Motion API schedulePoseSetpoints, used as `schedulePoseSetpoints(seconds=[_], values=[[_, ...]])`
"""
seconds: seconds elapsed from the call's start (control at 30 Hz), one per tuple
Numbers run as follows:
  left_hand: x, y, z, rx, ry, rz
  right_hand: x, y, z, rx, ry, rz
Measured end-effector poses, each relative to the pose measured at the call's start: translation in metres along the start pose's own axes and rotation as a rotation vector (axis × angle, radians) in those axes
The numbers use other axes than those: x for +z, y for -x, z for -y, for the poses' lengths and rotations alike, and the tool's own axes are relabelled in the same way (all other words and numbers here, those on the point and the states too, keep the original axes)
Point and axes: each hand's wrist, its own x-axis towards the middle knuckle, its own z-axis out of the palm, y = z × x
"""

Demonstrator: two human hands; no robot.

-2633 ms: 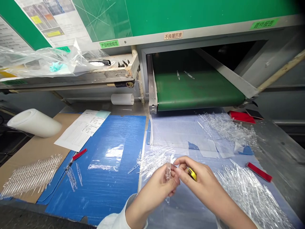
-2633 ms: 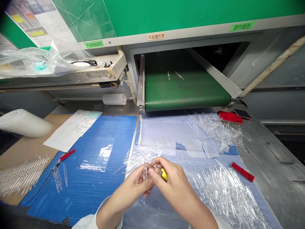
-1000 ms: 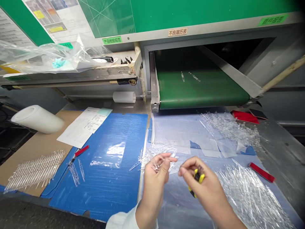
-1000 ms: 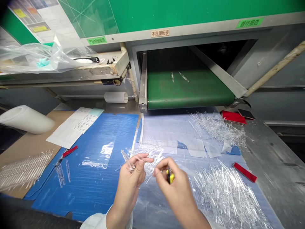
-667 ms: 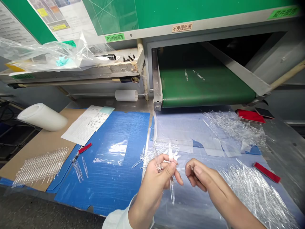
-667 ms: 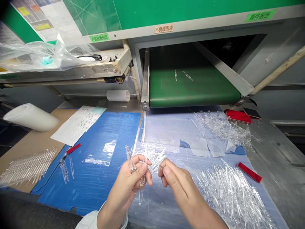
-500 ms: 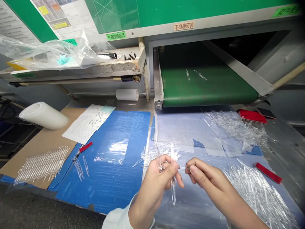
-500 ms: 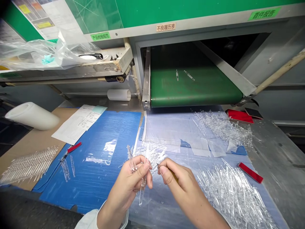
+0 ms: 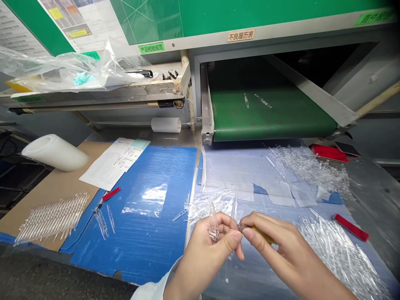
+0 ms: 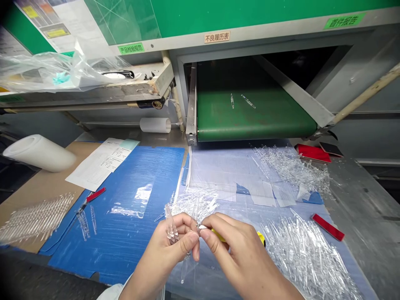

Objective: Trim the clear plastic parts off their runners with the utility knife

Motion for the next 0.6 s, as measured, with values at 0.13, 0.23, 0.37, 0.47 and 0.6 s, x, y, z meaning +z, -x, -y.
schedulePoseSetpoints(seconds=[0.13, 0.23, 0.37, 0.47, 0.6], values=[[0.0006, 0.0012, 0.0011, 0.021, -0.021, -0.02, 0.0014, 0.0014, 0.0003, -0.033, 0.035, -0.001], [0.0013, 0.0028, 0.0018, 0.039, -0.037, -0.038, 0.0027, 0.0015, 0.0001, -0.046, 0.056, -0.01], [0.0017, 0.0045, 0.003, 0.073, -0.062, -0.055, 0.0023, 0.0016, 0.0016, -0.059, 0.08, -0.01], [0.0015, 0.0047, 0.0042, 0.095, -0.103, -0.07, 0.0009, 0.0027, 0.0025, -0.064, 0.089, -0.009], [-0.0004, 0.0058, 0.0037, 0.119, -0.226, -0.087, 0.0023, 0.0035, 0.0023, -0.06, 0.071, 0.0]])
